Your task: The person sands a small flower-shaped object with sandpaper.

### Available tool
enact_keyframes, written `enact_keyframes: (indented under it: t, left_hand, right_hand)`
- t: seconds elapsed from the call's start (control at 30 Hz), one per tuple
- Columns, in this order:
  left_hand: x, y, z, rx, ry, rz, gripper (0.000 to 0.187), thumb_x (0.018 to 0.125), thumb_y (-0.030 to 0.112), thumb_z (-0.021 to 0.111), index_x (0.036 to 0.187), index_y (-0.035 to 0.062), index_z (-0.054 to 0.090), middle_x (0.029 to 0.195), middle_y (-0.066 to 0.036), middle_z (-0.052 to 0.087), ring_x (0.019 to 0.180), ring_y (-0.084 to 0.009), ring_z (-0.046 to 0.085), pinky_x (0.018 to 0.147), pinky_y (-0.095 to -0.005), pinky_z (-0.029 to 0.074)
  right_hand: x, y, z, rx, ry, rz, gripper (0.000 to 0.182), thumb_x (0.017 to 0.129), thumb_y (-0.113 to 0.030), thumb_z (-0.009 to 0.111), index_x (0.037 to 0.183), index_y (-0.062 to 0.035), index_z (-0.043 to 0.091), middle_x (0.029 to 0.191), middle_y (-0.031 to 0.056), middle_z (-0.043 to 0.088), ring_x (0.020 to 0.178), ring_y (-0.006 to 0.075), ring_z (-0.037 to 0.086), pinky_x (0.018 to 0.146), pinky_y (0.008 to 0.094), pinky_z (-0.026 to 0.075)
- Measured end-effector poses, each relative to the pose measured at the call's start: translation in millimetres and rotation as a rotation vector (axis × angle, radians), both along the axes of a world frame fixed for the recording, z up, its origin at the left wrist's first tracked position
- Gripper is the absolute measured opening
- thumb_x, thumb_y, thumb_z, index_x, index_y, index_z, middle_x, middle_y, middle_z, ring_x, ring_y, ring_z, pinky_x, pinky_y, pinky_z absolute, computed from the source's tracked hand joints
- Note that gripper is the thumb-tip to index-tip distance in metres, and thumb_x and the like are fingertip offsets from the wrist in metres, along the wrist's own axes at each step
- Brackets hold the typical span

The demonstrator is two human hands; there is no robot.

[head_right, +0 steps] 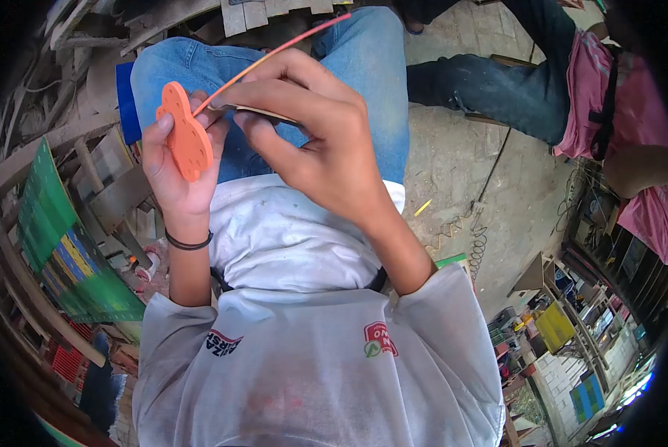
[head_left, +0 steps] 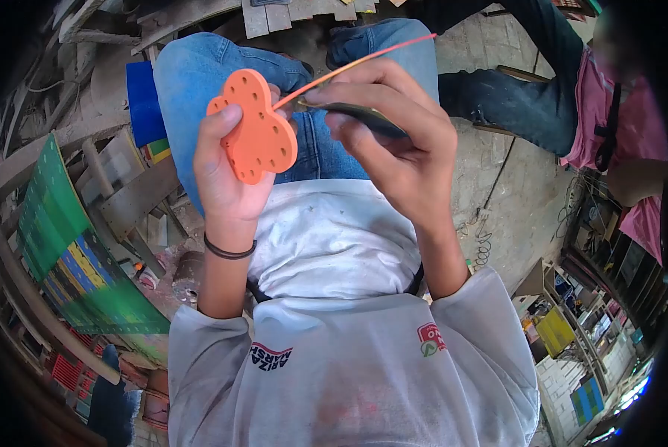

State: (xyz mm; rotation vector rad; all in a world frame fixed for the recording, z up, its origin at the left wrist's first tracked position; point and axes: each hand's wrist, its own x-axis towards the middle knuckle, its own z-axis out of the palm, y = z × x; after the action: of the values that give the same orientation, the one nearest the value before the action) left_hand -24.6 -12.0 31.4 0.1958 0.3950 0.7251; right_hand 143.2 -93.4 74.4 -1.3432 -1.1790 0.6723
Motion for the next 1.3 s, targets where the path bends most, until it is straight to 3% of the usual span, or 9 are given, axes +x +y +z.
enact_keyframes:
  t: [0.33,0.4,0.77,0.83,0.93,1.03,1.13,1.23,1.3]
  left_hand:
    - [8.1,-4.8,2.3,0.093,0.163,0.099,0.034,0.089,0.019,0.061,0.118,0.0020,0.054,0.109,-0.012,0.063,0.101,-0.0214,0.063,0.086,-0.0344,0.054]
    - [10.2,-5.0,7.2,0.094,0.268,0.112,0.024,0.087,0.015,0.059,0.106,0.0039,0.051,0.103,-0.011,0.060,0.097,-0.0212,0.062,0.088,-0.0357,0.052]
    - [11.9,1.5,7.5,0.119,0.394,0.172,0.012,0.088,0.013,0.057,0.094,0.0060,0.049,0.095,-0.008,0.060,0.087,-0.0179,0.063,0.083,-0.0336,0.053]
    - [9.9,3.5,3.8,0.138,0.380,0.172,0.011,0.089,0.013,0.056,0.092,0.0064,0.048,0.094,-0.009,0.060,0.085,-0.0181,0.063,0.083,-0.0336,0.053]
    - [-0.8,-2.9,-0.7,0.146,0.381,0.160,0.011,0.089,0.013,0.057,0.090,0.0070,0.048,0.092,-0.008,0.060,0.085,-0.0175,0.063,0.080,-0.0335,0.053]
    - [-4.3,-0.6,-5.2,0.166,0.330,0.113,0.011,0.090,0.015,0.058,0.091,0.0075,0.050,0.091,-0.008,0.060,0.083,-0.0167,0.062,0.077,-0.0327,0.053]
    - [-4.6,6.8,-9.2,-0.054,0.211,0.123,0.012,0.091,0.018,0.059,0.094,0.0081,0.053,0.090,-0.008,0.060,0.080,-0.0157,0.061,0.073,-0.0326,0.052]
    - [1.2,19.2,-16.3,0.013,0.004,0.075,0.013,0.095,0.016,0.055,0.100,0.0045,0.054,0.094,-0.011,0.058,0.077,-0.0154,0.059,0.067,-0.0282,0.052]
    - [7.0,18.5,-19.6,-0.174,-0.222,0.023,0.013,0.097,0.010,0.050,0.105,-0.0005,0.052,0.098,-0.015,0.055,0.077,-0.0152,0.057,0.060,-0.0226,0.052]
  right_hand:
    - [-14.3,2.0,14.8,-0.017,-0.277,-0.099,0.037,0.068,0.012,0.064,0.101,-0.0008,0.073,0.099,0.0108,0.061,0.082,0.0170,0.067,0.068,0.0259,0.052]
    - [-15.7,4.5,10.2,0.006,-0.286,-0.109,0.038,0.068,0.012,0.065,0.102,-0.0013,0.073,0.100,0.0107,0.061,0.080,0.0168,0.067,0.067,0.0256,0.052]
    - [-9.6,6.4,9.8,0.005,-0.256,0.056,0.039,0.071,0.013,0.060,0.104,-0.0019,0.073,0.102,0.0109,0.058,0.080,0.0168,0.061,0.069,0.0260,0.048]
    - [-7.7,7.8,8.1,-0.056,-0.175,0.087,0.031,0.067,0.010,0.063,0.096,0.0024,0.071,0.097,0.0162,0.057,0.081,0.0303,0.062,0.071,0.0355,0.051]
    - [-7.9,4.1,8.7,-0.098,-0.037,0.159,0.030,0.069,0.010,0.061,0.096,0.0023,0.071,0.093,0.0159,0.059,0.081,0.0306,0.062,0.070,0.0353,0.050]
    - [7.3,1.2,16.9,-0.126,-0.044,0.316,0.034,0.071,0.014,0.056,0.099,0.0035,0.072,0.097,0.0125,0.059,0.086,0.0197,0.061,0.073,0.0254,0.048]
    - [26.0,-6.3,31.3,-0.135,0.118,0.601,0.029,0.074,0.012,0.056,0.098,0.0074,0.071,0.098,0.0144,0.061,0.085,0.0198,0.062,0.070,0.0240,0.049]
    - [27.7,-11.6,27.4,-0.162,0.220,0.509,0.024,0.077,0.010,0.059,0.099,0.0051,0.068,0.091,0.0128,0.062,0.080,0.0206,0.062,0.068,0.0310,0.049]
    - [25.8,-13.9,24.4,-0.235,0.329,0.464,0.025,0.081,0.008,0.060,0.105,0.0055,0.066,0.094,0.0118,0.064,0.078,0.0169,0.062,0.065,0.0283,0.049]
